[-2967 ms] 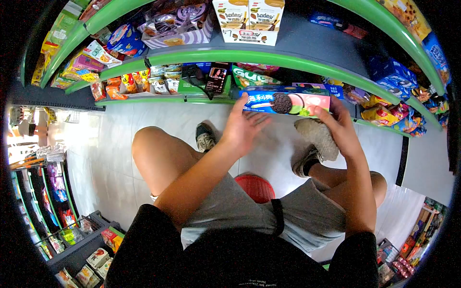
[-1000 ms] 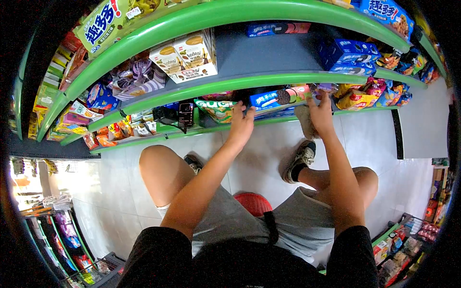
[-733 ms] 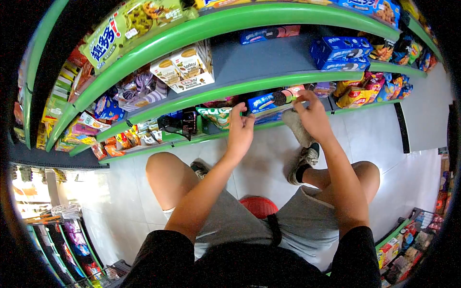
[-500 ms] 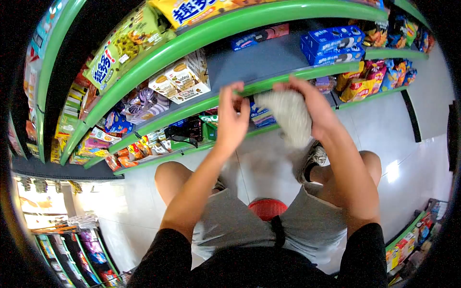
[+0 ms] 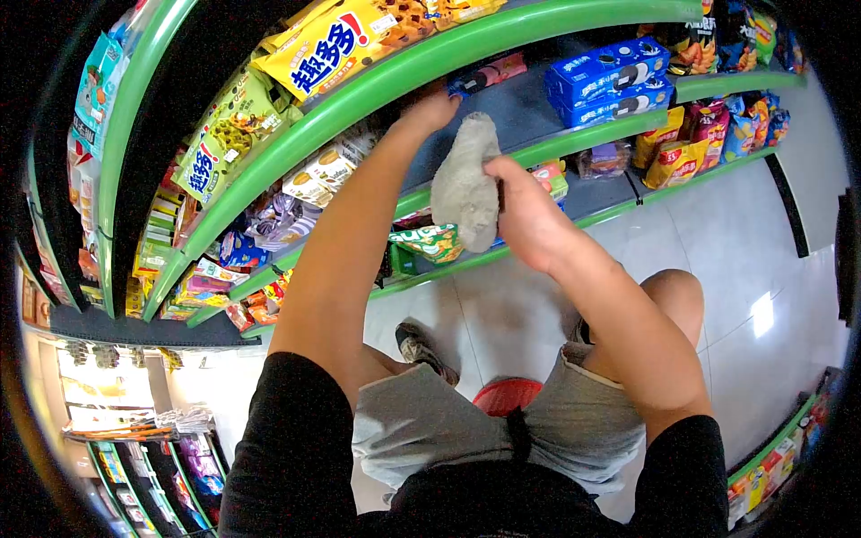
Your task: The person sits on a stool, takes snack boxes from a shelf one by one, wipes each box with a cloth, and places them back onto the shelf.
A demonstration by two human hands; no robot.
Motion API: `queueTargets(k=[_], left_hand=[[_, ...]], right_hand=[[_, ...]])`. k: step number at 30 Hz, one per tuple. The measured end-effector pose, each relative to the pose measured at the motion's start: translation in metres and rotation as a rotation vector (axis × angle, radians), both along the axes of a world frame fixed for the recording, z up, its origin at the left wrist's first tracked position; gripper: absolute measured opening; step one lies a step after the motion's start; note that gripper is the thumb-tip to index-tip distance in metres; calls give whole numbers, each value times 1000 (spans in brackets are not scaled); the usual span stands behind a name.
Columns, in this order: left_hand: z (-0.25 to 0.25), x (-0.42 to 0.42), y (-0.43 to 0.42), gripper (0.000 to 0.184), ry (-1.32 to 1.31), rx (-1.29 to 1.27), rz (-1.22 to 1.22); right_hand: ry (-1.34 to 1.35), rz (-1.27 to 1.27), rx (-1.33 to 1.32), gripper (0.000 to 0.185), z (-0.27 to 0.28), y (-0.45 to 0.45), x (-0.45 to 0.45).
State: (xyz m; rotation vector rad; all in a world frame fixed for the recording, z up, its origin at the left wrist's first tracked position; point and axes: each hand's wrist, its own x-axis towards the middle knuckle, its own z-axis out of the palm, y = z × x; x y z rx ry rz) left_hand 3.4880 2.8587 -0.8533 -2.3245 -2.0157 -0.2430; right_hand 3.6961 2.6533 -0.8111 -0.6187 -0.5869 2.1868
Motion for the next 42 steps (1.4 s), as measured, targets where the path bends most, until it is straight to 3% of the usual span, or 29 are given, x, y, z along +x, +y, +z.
queueTargets(k=[2,4,7,9,10,11,12,14,16,18,20,21,23,27,30,32,34,36,38,39,41,42], left_hand=[[7,5,-9,70,41,-12,-19],[38,24,-45,68,-48,-147,111],[56,17,-89,64,-207,-189,79],[42,-6,-138,54,-516,92,-105],[35,-18,-163,50,-785,-8,-70],[33,-26,-190,50,-724,120,-113],[53,-22,-226,49,-648,119,-47],[47,-31,-263,47,-839,64,25],[48,-32,-288,44,-982,84,8],[18,-38,-319,42,-1396,-98,76],[-15,-24,-358,58,-1759,-227,201],[-29,-27,-374,85,-1796,-444,243],[-63,-26,-394,81,-1924,-519,326],[-67,-25,-400,85,-2162,-690,478],[-59,-16,-392,74,-2116,-575,391],[-58,-14,-387,68,-2172,-525,396],[-57,-12,-383,62,-2222,-474,401],[-53,-9,-382,53,-2299,-426,434],[-47,-12,-382,54,-2262,-526,402],[-44,-10,-383,52,-2268,-527,404],[-44,-6,-384,49,-2295,-511,385],[-43,-6,-384,49,-2295,-512,387]], right_hand=[[-19,40,97,50,-3,3,2],[-248,41,293,56,0,3,1],[-263,108,283,58,13,1,7],[-278,176,298,57,22,-3,10],[-340,166,370,55,24,-7,11],[-403,162,443,52,26,-12,10],[-404,185,441,52,26,-18,9],[-442,135,600,52,27,-31,9],[-563,259,631,54,31,-40,14],[-798,449,818,54,37,-39,16],[-1250,363,1124,52,5,-48,17],[-1241,390,1147,52,1,-49,10],[-1437,599,1011,53,-7,-50,1],[-1344,550,843,51,-32,-42,-8],[-1304,397,1064,47,-48,-50,-15],[-1344,429,1009,45,-43,-54,-25],[-1165,497,774,44,-38,-55,-33],[-1132,473,767,40,-35,-60,-41],[-837,345,528,40,-33,-66,-48],[-836,347,526,40,-33,-69,-52],[-611,205,199,45,-31,-77,-56],[-612,205,197,45,-29,-78,-58]])
